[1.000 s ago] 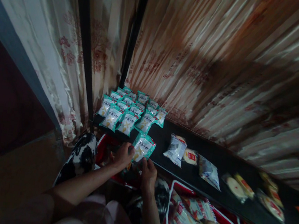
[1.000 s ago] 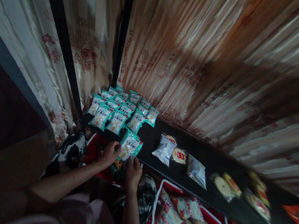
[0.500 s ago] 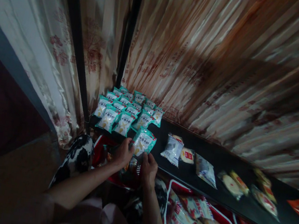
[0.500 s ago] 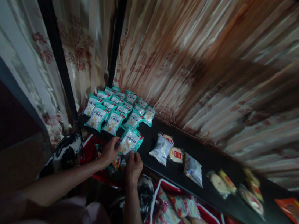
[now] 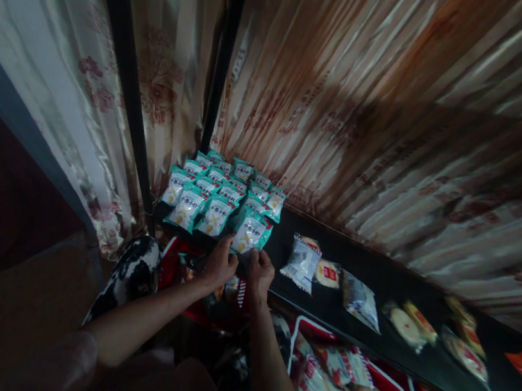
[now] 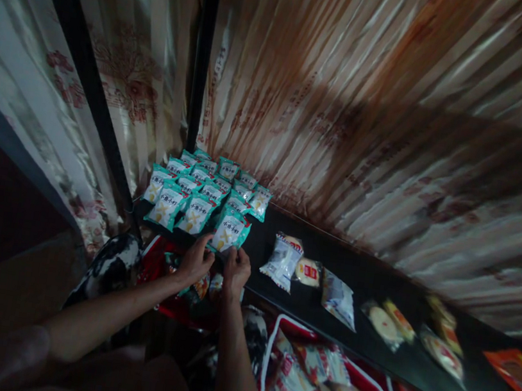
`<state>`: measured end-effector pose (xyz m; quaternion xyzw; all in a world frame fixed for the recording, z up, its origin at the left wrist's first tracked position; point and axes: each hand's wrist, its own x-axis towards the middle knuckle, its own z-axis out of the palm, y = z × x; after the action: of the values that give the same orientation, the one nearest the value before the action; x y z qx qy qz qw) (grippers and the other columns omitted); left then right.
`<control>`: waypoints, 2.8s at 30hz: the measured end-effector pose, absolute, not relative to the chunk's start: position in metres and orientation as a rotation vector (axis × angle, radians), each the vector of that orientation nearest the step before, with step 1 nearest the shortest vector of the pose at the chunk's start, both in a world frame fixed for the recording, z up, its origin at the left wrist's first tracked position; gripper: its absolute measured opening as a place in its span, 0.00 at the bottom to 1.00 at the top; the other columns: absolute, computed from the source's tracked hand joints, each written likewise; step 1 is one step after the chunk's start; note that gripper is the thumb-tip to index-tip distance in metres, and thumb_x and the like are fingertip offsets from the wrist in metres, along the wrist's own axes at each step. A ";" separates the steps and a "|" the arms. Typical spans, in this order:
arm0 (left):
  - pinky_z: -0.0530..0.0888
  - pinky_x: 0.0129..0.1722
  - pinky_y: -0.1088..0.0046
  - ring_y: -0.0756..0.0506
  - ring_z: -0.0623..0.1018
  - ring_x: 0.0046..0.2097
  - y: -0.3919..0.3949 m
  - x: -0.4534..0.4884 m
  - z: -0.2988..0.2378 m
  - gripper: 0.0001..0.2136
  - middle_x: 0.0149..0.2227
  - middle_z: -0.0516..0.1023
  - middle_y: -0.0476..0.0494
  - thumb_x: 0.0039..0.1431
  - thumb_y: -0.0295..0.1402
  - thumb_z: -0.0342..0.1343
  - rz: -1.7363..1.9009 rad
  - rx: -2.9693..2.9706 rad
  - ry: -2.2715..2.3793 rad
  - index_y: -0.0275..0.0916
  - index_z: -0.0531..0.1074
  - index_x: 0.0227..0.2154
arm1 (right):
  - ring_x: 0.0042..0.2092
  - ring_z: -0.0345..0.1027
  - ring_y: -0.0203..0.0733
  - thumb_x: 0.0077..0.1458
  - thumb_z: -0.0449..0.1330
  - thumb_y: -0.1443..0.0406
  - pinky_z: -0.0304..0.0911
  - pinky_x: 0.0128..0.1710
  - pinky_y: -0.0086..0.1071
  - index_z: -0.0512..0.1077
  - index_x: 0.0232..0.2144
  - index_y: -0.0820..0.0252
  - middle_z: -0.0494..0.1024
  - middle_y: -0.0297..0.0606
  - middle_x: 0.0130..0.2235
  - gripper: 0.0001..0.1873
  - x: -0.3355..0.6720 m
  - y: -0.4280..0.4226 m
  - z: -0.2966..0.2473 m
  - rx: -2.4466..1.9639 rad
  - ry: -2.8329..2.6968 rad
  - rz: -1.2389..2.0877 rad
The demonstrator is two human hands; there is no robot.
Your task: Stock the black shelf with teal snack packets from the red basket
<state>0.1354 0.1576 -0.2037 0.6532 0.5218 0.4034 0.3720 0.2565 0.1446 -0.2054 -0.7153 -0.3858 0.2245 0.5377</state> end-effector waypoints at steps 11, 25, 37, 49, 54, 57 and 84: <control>0.68 0.58 0.59 0.40 0.67 0.59 0.172 0.144 -0.207 0.20 0.58 0.64 0.31 0.51 0.21 0.49 1.039 1.752 1.328 0.32 0.67 0.49 | 0.34 0.70 0.42 0.50 0.52 0.47 0.62 0.34 0.30 0.76 0.34 0.63 0.80 0.41 0.33 0.27 0.262 0.173 -0.216 -1.727 -0.996 0.483; 0.62 0.62 0.59 0.39 0.61 0.63 0.165 0.137 -0.203 0.20 0.60 0.61 0.32 0.53 0.21 0.47 0.949 2.026 1.405 0.31 0.67 0.50 | 0.34 0.70 0.43 0.51 0.51 0.51 0.63 0.35 0.32 0.74 0.38 0.61 0.79 0.42 0.35 0.24 0.261 0.182 -0.218 -1.777 -1.054 0.527; 0.61 0.62 0.57 0.40 0.59 0.63 0.167 0.134 -0.205 0.23 0.62 0.61 0.39 0.52 0.21 0.48 0.842 2.195 1.425 0.35 0.67 0.52 | 0.39 0.72 0.46 0.52 0.51 0.51 0.64 0.41 0.36 0.73 0.45 0.61 0.79 0.43 0.40 0.26 0.258 0.180 -0.224 -1.816 -1.064 0.464; 0.62 0.62 0.58 0.41 0.56 0.65 0.166 0.124 -0.204 0.22 0.63 0.59 0.40 0.52 0.19 0.47 0.979 2.288 1.394 0.37 0.68 0.50 | 0.43 0.70 0.48 0.50 0.53 0.50 0.62 0.46 0.38 0.71 0.48 0.65 0.76 0.48 0.44 0.30 0.255 0.175 -0.224 -1.814 -1.075 0.388; 0.60 0.62 0.55 0.40 0.54 0.65 0.174 0.113 -0.205 0.17 0.63 0.59 0.38 0.56 0.21 0.45 1.151 2.314 1.504 0.36 0.70 0.47 | 0.42 0.68 0.45 0.49 0.53 0.49 0.62 0.45 0.37 0.68 0.52 0.64 0.75 0.46 0.44 0.33 0.253 0.173 -0.222 -1.789 -1.052 0.362; 0.59 0.61 0.51 0.39 0.52 0.66 0.182 0.108 -0.205 0.18 0.64 0.58 0.36 0.60 0.25 0.43 1.160 2.285 1.597 0.36 0.67 0.51 | 0.40 0.68 0.45 0.50 0.53 0.49 0.62 0.43 0.37 0.69 0.51 0.63 0.75 0.45 0.42 0.32 0.250 0.175 -0.221 -1.809 -1.061 0.354; 0.59 0.62 0.54 0.40 0.51 0.67 0.224 0.107 -0.211 0.22 0.64 0.56 0.30 0.62 0.27 0.40 1.343 2.270 1.692 0.32 0.56 0.59 | 0.39 0.71 0.48 0.53 0.47 0.47 0.62 0.41 0.37 0.73 0.40 0.64 0.78 0.48 0.39 0.29 0.248 0.175 -0.230 -1.851 -1.031 0.334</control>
<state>0.1069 0.2239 -0.2106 0.7244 0.5401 0.4284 0.0040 0.2480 0.1751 -0.2302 -0.7581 -0.4221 0.1368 0.4779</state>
